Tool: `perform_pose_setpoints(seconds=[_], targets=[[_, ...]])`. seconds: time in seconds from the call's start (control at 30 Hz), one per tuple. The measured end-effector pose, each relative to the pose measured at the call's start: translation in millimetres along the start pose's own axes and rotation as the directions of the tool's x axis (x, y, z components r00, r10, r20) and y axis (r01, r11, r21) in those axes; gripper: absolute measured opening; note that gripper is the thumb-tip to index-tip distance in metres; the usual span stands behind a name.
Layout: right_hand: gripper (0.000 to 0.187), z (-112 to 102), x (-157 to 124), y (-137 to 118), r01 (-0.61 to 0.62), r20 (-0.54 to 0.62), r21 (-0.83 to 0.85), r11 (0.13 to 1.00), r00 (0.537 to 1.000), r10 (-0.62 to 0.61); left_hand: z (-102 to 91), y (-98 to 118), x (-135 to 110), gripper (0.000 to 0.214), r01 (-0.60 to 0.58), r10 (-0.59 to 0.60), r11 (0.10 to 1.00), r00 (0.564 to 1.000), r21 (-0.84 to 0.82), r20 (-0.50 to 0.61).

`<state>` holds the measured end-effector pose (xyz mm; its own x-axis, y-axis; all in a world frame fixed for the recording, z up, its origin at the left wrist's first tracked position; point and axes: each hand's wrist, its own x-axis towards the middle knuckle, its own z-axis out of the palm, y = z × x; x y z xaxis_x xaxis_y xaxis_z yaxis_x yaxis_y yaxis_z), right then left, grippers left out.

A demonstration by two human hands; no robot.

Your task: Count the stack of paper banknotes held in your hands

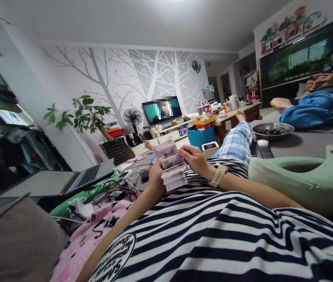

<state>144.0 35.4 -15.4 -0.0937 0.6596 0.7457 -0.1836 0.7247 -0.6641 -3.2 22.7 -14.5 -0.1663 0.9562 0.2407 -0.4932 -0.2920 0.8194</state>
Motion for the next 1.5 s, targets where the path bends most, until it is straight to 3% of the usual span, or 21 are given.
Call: perform_pose_setpoints(seconds=[0.17, 0.27, 0.43, 0.8, 0.97, 1.23, 1.5], targets=[[0.045, 0.5, -1.1, 0.0, -0.004, 0.046, 0.050, 0.999, 0.999, 0.002, 7.0, 1.1, -2.6, 0.018, 0.026, -0.026, 0.999, 1.000, -0.028, -0.002], [0.045, -0.1, -0.4, 0.2, 0.013, -0.021, 0.006, 1.000, 1.000, -0.013, 5.8, 1.8, -4.2, 0.019, 0.053, -0.053, 0.998, 0.999, -0.024, 0.011], [0.048, -1.1, 3.1, 5.1, -0.074, -0.121, -0.016, 0.997, 0.990, 0.071, 2.5, 2.2, -5.3, 0.021, 0.044, -0.044, 0.999, 0.998, -0.004, 0.045], [0.045, -2.4, 5.7, 14.1, -0.078, -0.105, -0.063, 0.995, 0.992, 0.071, 8.1, 3.9, -9.4, 0.009, 0.045, -0.046, 0.999, 0.999, 0.029, 0.027], [0.041, -3.2, 4.0, 10.9, -0.032, -0.099, -0.099, 0.995, 0.995, 0.022, 10.3, 2.5, -7.5, 0.013, 0.042, -0.042, 0.999, 0.999, -0.001, 0.012], [0.039, -0.2, 0.7, 1.5, 0.036, -0.048, -0.043, 0.998, 0.998, -0.039, 2.2, 4.4, -9.9, 0.014, -0.061, 0.051, 0.990, 0.996, 0.130, 0.076], [0.040, 0.6, 1.2, 1.7, 0.009, -0.030, -0.013, 1.000, 0.999, -0.009, 6.7, 5.9, -12.1, 0.016, -0.050, 0.043, 0.990, 0.998, 0.131, 0.054]])
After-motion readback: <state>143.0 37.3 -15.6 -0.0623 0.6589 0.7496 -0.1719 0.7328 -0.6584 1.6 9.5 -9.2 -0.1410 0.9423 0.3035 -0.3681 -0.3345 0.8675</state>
